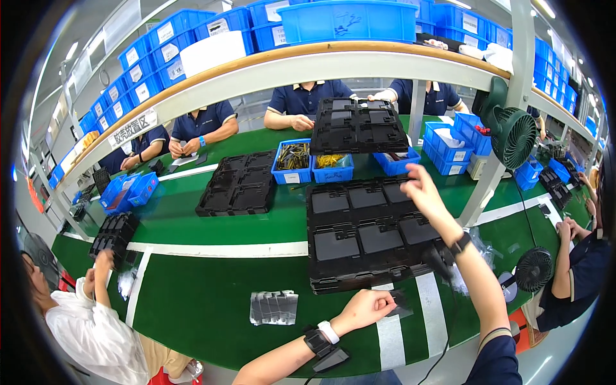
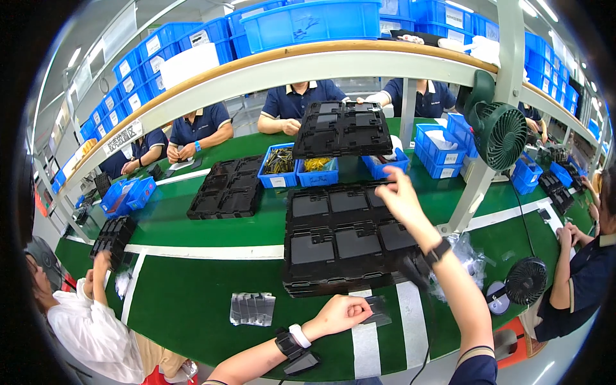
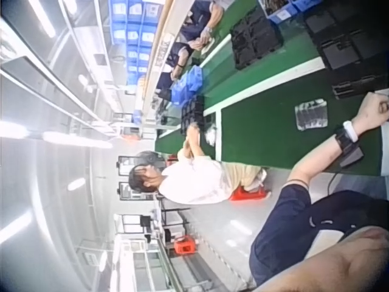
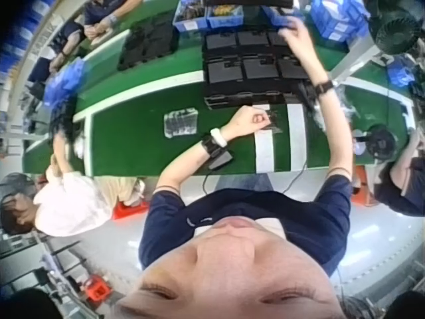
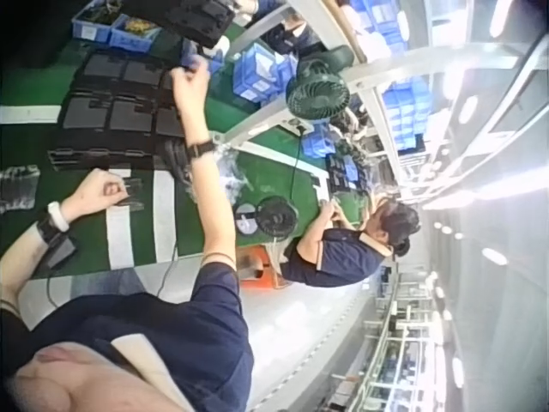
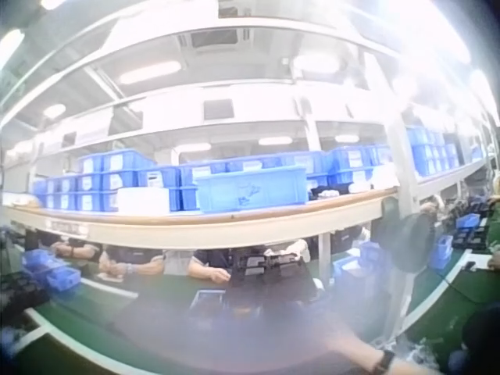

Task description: Apply adhesive strips to small black plastic electronics housings on a factory assembly line.

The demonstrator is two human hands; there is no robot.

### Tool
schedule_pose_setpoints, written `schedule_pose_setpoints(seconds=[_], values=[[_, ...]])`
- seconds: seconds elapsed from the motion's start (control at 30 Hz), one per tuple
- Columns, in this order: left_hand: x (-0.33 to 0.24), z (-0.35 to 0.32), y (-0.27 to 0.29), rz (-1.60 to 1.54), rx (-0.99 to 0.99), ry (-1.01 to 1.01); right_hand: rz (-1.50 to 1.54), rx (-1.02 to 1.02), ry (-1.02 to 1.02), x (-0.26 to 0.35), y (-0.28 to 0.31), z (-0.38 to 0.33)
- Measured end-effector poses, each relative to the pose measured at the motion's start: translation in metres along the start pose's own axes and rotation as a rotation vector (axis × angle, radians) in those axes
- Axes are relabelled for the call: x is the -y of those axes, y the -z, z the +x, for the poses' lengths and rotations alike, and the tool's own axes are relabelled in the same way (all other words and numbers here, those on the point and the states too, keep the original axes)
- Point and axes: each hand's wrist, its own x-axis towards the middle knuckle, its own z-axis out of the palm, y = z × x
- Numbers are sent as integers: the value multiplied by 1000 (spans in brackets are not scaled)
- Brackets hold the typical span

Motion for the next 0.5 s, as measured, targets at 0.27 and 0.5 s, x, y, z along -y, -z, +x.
schedule_pose_setpoints(seconds=[0.27,0.5], values=[[5,0,-2,-53,-3,-13,980,-53,-495,-47,-16,85],[6,1,-2,-28,-20,-40,1117,95,-513,-42,-47,76]])
